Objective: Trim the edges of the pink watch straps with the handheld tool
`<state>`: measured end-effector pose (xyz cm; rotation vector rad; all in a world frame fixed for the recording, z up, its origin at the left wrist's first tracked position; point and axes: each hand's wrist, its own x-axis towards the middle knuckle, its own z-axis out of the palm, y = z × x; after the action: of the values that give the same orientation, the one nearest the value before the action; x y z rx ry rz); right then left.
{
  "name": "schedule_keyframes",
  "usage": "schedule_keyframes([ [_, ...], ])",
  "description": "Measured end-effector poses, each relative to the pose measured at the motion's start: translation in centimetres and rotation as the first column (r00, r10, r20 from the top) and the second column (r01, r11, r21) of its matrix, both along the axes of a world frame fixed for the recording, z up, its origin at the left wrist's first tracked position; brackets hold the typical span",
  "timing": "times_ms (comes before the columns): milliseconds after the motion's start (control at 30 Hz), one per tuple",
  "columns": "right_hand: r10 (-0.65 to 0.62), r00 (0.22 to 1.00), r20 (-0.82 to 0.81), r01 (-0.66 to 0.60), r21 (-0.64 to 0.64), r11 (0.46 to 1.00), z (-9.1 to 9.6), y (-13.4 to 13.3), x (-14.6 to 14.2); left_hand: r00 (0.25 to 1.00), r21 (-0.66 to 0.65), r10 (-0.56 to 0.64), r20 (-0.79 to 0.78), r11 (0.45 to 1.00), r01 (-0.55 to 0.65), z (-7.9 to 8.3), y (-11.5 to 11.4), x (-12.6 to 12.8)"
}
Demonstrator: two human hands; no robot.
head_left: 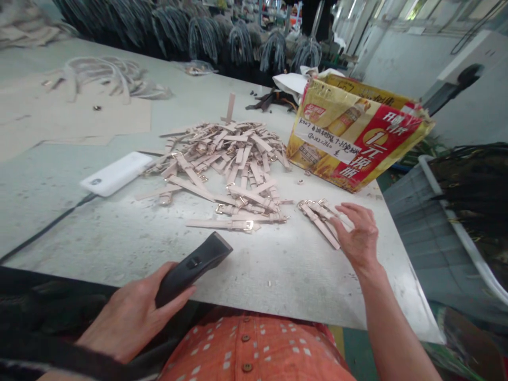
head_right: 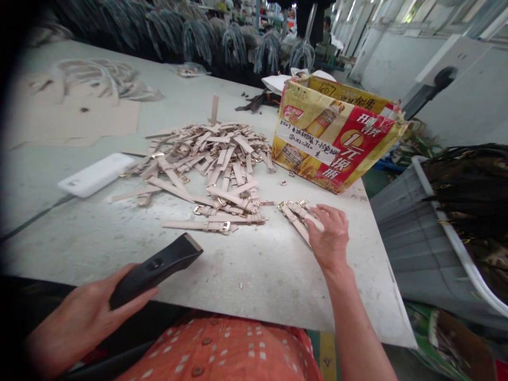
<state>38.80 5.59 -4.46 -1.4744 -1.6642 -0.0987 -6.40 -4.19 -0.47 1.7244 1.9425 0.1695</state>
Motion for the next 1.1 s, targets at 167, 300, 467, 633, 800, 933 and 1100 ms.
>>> schedule_keyframes([
  [167,0.458,0.883,-0.104,-0.452,-0.449,0.771,-1.7,-6.0,-7.3,0.997,-0.02,0.079,0.02,0.997,-0.079,0.5,0.0,-0.7],
  [300,0.565,0.811,-0.149,-0.516,-0.636,0.574,-2.1,-9.1,-12.7,0.998,-0.01,0.067,0.011,0.998,-0.067,0.5,0.1,-0.9],
  [467,0.77,0.353,-0.532,-0.862,-0.505,0.046,-0.3,-8.2,-17.2,0.997,0.021,0.076,0.01,0.997,-0.076,1.0,0.1,-1.1],
  [633,0.77,0.554,-0.317,-0.757,-0.578,0.306,0.5,-2.8,-19.3,0.989,0.081,0.144,0.015,0.986,-0.145,1.6,-0.5,-1.5],
  [800,0.586,0.792,0.173,-0.359,-0.643,0.676,0.0,2.7,-19.8,0.986,0.077,0.167,0.018,0.983,-0.168,1.4,-1.0,-1.7],
  [933,0.581,0.775,0.249,-0.311,-0.65,0.694,-0.6,2.9,-19.3,0.986,0.051,0.148,0.077,0.987,-0.152,0.8,-1.1,-1.6],
  [1100,0.652,0.737,0.179,-0.429,-0.621,0.656,-1.4,-1.7,-17.0,0.988,0.048,0.145,0.059,0.988,-0.148,0.6,-1.2,-1.9],
])
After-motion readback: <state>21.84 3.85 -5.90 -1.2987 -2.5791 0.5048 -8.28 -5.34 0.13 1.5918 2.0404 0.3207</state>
